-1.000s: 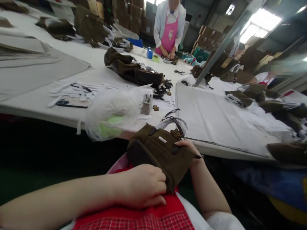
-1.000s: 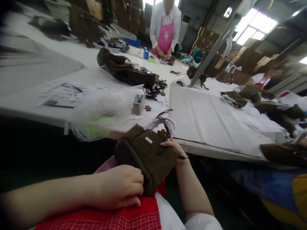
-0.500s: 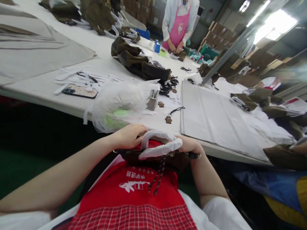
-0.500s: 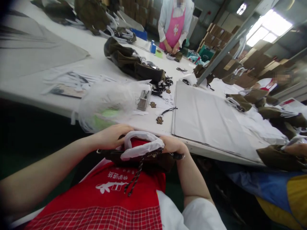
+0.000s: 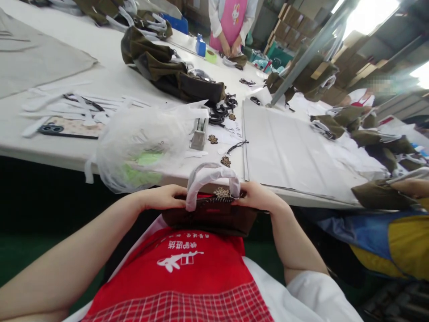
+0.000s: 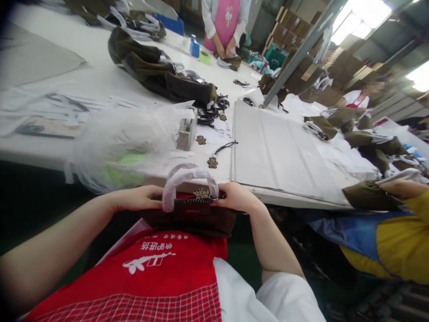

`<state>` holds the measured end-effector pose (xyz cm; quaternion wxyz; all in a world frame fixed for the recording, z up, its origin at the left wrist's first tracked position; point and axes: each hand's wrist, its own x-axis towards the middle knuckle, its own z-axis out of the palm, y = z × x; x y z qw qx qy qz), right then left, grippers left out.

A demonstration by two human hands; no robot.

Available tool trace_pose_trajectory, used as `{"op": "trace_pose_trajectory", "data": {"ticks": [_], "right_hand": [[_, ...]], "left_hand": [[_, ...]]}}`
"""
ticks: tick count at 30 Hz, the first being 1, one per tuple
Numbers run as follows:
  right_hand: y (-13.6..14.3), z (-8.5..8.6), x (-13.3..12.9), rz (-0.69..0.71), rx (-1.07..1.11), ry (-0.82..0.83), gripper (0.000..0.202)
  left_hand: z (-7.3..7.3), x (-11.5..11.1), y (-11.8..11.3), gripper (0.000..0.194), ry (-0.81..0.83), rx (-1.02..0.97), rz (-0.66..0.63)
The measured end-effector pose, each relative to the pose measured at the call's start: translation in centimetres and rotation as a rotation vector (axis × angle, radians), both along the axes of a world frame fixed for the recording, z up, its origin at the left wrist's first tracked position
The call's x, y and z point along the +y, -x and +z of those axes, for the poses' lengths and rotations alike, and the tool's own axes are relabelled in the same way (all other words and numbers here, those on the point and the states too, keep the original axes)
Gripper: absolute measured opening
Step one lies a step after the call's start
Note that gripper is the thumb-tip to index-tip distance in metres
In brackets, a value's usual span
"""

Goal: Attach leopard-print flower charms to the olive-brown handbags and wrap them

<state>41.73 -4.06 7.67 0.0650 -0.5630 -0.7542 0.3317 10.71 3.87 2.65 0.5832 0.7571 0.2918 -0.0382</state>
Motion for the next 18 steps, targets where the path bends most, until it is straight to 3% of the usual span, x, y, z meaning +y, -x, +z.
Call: {"op": "trace_pose_trajectory", "data": {"ticks": [4, 8, 11, 14, 16, 18], "right_hand": [[-0.6, 0.3, -0.9, 0.026, 0.062, -0.022, 0.035], [-0.7, 0.4, -2.2, -0.148, -0.068, -0.227, 0.053], [0.2, 0.3, -3.6, -0.244, -0.039, -0.441, 0.034], [2.0, -0.5, -4.8, -0.248, 0.053, -0.502, 0.011], [3.4, -1.4, -4.9, -0.232, 0.040, -0.458, 0.021], [4.6, -2.5, -4.4, -0.230, -0.047, -0.411, 0.046]], "left_hand": [[-0.1, -0.6, -0.9, 0.048, -0.035, 0.079, 0.104], [0.3, -1.4, -1.8, 0.048, -0.080, 0.122, 0.148], [0.1, -1.4, -1.9, 0.047, -0.130, 0.113, 0.168], [-0.8, -0.9, -1.8, 0.045, -0.163, 0.092, 0.192], [-1.2, -0.6, -1.8, 0.044, -0.164, 0.080, 0.191], [-1.3, -0.7, -2.0, 0.045, -0.162, 0.069, 0.191]]}}
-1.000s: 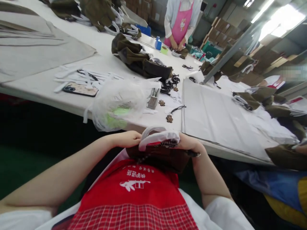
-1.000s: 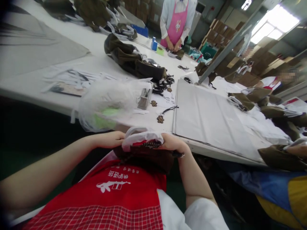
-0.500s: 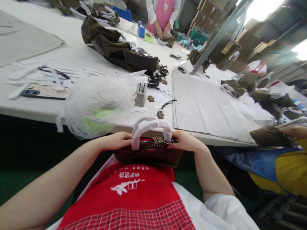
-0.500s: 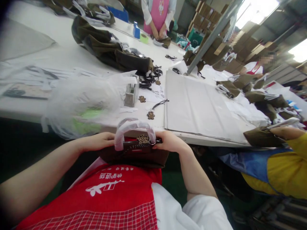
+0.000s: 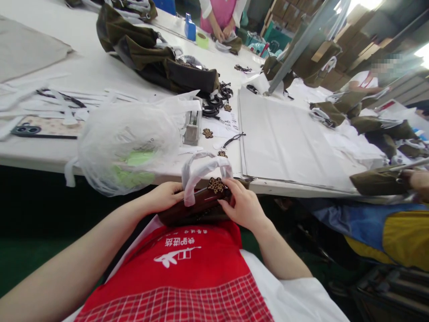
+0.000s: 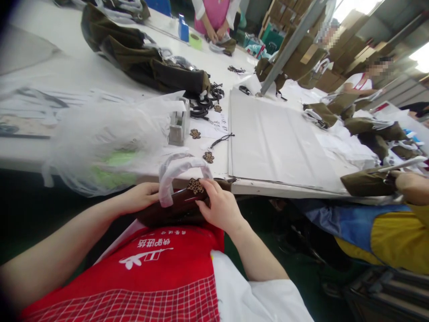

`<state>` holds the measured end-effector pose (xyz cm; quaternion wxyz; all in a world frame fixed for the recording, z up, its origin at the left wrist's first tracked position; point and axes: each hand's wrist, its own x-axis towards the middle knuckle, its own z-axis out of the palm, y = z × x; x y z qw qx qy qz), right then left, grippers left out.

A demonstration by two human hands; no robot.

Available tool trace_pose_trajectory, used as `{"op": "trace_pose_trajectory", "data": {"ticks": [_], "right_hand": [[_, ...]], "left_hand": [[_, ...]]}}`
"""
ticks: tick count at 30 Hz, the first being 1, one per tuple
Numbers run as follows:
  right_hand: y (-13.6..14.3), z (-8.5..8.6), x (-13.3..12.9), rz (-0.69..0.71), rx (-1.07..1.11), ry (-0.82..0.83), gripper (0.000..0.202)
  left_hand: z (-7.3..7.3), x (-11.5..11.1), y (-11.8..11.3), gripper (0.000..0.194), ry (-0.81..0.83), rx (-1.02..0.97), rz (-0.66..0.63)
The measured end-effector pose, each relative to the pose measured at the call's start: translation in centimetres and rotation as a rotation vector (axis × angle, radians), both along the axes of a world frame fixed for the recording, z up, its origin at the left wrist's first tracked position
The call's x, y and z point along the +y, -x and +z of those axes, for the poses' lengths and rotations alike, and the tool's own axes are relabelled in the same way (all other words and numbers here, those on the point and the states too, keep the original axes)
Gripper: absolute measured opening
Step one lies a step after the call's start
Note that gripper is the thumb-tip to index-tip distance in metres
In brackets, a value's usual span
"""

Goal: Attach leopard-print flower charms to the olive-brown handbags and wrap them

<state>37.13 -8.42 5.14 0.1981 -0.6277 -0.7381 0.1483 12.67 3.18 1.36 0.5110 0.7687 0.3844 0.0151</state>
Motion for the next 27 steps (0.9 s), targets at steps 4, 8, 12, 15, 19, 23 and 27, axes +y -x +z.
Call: {"op": "trace_pose_trajectory", "data": {"ticks": [4, 8, 12, 15, 19, 23, 27], "right_hand": [[1.0, -2.1, 1.5, -0.038, -0.140, 0.077, 0.056], [-0.3, -2.0, 1.5, -0.022, -0.037, 0.031, 0.047], [-2.8, 1.1, -0.2, 0.193, 0.174, 0.161, 0.031], [-4.3, 3.4, -0.8, 0.166, 0.383, 0.184, 0.017], [-4.6, 3.1, 0.7, -0.227, 0.399, -0.144, 0.031], [-3.7, 0.6, 2.9, -0.202, 0.457, -0.021, 0.048], [-3.4, 0.3, 3.0, 0.019, 0.555, 0.329, 0.063]], "left_hand": [[0.7, -0.7, -0.5, 0.044, -0.063, 0.036, 0.019], [1.4, -1.0, -0.5, 0.041, -0.198, 0.102, 0.022], [1.4, -0.5, -0.3, 0.042, -0.224, 0.123, 0.010], [1.5, -0.2, -0.5, 0.041, -0.205, 0.124, -0.008], [2.2, -0.3, -1.2, 0.039, -0.196, 0.114, -0.056], [2.6, -0.4, -0.9, 0.040, -0.167, 0.087, -0.145], [1.9, -0.5, -0.1, 0.037, -0.115, 0.175, -0.087]]}}
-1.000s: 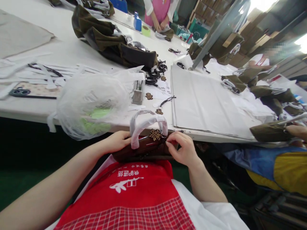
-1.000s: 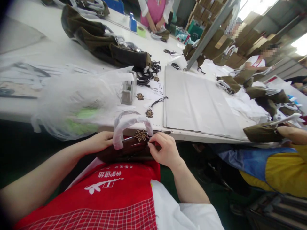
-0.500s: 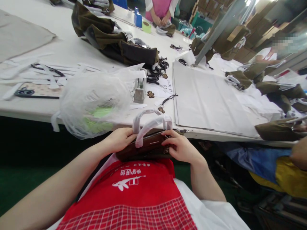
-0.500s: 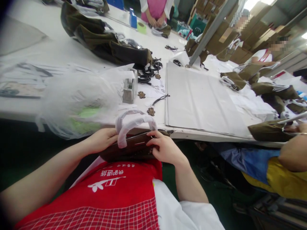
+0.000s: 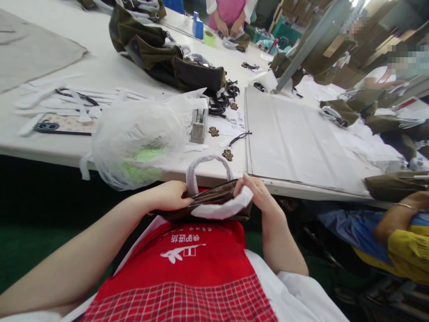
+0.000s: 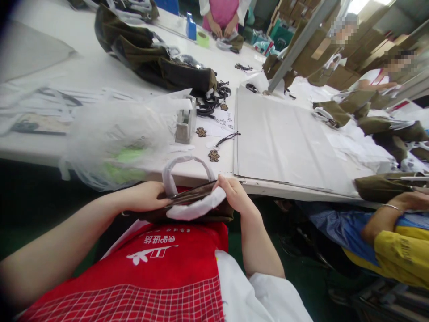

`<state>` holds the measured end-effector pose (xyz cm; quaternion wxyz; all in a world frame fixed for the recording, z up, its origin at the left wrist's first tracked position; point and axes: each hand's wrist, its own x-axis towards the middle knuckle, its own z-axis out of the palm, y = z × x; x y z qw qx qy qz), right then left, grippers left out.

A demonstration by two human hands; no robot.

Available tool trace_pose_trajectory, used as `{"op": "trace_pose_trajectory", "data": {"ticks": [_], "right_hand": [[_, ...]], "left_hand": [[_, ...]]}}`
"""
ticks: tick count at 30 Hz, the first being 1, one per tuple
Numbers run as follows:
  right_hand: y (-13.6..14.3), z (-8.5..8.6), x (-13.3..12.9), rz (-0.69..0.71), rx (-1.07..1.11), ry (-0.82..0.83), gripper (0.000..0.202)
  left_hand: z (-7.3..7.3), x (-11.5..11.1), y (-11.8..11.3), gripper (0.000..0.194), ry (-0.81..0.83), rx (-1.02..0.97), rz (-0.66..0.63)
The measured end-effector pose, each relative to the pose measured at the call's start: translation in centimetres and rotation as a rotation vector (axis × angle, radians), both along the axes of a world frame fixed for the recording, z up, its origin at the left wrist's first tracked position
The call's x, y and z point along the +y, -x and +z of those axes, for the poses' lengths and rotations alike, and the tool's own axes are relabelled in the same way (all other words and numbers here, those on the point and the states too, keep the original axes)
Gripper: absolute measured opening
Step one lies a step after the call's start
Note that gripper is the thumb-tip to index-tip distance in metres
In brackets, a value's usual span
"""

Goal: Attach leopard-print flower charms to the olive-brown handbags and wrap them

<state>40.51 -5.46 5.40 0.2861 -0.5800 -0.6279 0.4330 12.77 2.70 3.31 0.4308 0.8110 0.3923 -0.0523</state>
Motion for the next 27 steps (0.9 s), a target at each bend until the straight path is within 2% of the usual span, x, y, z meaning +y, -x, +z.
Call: {"op": "trace_pose_trajectory", "data": {"ticks": [2, 3, 6, 8, 11, 13, 16, 19, 21, 24, 26, 27], "right_hand": [[0.2, 0.8, -0.4, 0.142, -0.090, 0.069, 0.054], [0.5, 1.2, -0.5, 0.161, -0.164, 0.038, 0.045], [2.3, 2.0, -0.7, 0.124, -0.346, -0.194, 0.017], [4.0, 1.7, -0.8, 0.257, -0.384, -0.244, 0.019], [6.7, 0.8, -1.3, 0.496, -0.412, -0.204, 0.027], [7.9, 0.3, -2.0, 0.614, -0.426, -0.193, 0.027], [8.8, 0.3, -2.6, 0.745, -0.429, -0.132, 0.024], [8.7, 0.0, -2.2, 0.707, -0.367, -0.012, 0.033], [8.7, -0.7, -1.3, 0.582, -0.322, 0.093, 0.039], [9.0, -2.5, 0.4, 0.343, -0.398, 0.199, 0.031], [9.4, -3.8, 1.3, 0.282, -0.458, 0.209, 0.025], [9.6, -4.4, 1.7, 0.276, -0.464, 0.199, 0.023]], "left_hand": [[-0.2, -0.2, 0.0, 0.035, -0.015, 0.032, 0.062], [-0.2, -0.4, -0.2, 0.034, -0.019, 0.019, 0.073], [0.1, -0.9, -1.1, 0.032, -0.015, -0.094, 0.045], [0.3, -1.1, -1.6, 0.032, -0.006, -0.170, 0.029], [-0.1, -0.8, -2.1, 0.035, 0.000, -0.250, 0.041], [-1.0, -0.2, -2.2, 0.035, -0.026, -0.244, 0.108], [-2.8, 1.0, -2.1, 0.035, -0.070, -0.113, 0.290], [-4.0, 1.5, -2.0, 0.037, -0.084, -0.042, 0.404], [-4.0, 1.2, -1.8, 0.037, -0.087, -0.039, 0.388], [-3.0, 0.2, -1.4, 0.038, -0.099, -0.019, 0.194], [-2.1, -0.6, -1.2, 0.035, -0.138, 0.018, 0.062], [-1.8, -1.0, -1.2, 0.032, -0.164, 0.039, 0.043]]}}
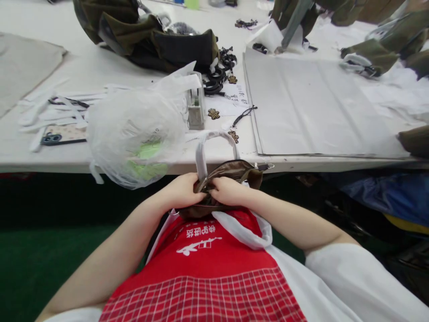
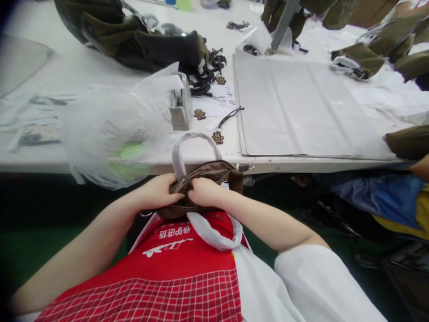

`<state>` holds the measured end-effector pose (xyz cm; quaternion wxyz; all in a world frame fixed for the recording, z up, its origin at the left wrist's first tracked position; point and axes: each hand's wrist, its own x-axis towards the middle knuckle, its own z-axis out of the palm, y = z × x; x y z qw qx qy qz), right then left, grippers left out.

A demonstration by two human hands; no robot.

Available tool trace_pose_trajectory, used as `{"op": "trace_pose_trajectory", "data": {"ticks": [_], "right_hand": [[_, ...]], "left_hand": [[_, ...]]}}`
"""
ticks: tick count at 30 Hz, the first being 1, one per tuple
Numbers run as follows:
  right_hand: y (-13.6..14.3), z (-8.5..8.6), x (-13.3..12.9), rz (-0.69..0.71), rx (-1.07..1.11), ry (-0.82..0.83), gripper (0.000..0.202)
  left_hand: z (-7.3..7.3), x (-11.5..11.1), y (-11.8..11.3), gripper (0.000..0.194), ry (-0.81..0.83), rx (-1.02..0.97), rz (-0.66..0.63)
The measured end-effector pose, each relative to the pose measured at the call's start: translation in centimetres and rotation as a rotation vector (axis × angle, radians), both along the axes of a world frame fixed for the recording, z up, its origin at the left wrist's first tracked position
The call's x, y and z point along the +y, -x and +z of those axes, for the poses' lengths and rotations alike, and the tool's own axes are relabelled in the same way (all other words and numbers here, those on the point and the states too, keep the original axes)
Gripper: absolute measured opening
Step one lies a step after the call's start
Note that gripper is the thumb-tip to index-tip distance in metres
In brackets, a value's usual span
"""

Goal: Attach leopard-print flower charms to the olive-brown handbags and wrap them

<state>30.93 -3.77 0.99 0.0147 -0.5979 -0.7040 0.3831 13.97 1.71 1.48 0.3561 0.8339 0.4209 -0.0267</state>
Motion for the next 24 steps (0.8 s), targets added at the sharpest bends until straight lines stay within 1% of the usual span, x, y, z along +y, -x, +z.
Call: {"op": "trace_pose_trajectory", "data": {"ticks": [1, 3, 5, 7, 10, 14, 19, 24], "right_hand": [[0.2, -0.5, 0.3, -0.005, 0.010, -0.010, 0.022], [0.4, -1.4, 0.5, -0.036, 0.056, -0.015, 0.018], [0.6, -1.8, 0.3, -0.099, 0.082, -0.022, 0.016], [0.8, -1.8, -0.1, -0.147, 0.064, -0.054, 0.018], [1.1, -1.2, -1.1, -0.165, -0.051, -0.154, 0.019], [1.7, -0.3, -2.0, -0.135, -0.174, -0.232, 0.019], [2.4, -0.4, -2.2, -0.139, -0.183, -0.291, 0.019], [2.5, -0.4, -2.2, -0.100, -0.235, -0.331, 0.016]], "left_hand": [[0.2, -0.3, 0.0, 0.029, -0.019, 0.010, 0.013], [0.3, -0.6, -0.2, 0.027, -0.015, -0.032, 0.096], [-0.1, -0.8, -0.3, 0.028, 0.034, -0.115, 0.177], [-0.7, -1.0, -0.3, 0.027, 0.070, -0.178, 0.220], [-1.3, -1.3, -0.4, 0.025, 0.089, -0.225, 0.235], [-1.7, -1.6, -0.4, 0.022, 0.083, -0.243, 0.245], [-2.0, -1.8, -0.3, 0.022, 0.064, -0.286, 0.259], [-2.3, -2.0, -0.1, 0.020, 0.073, -0.292, 0.283]]}}
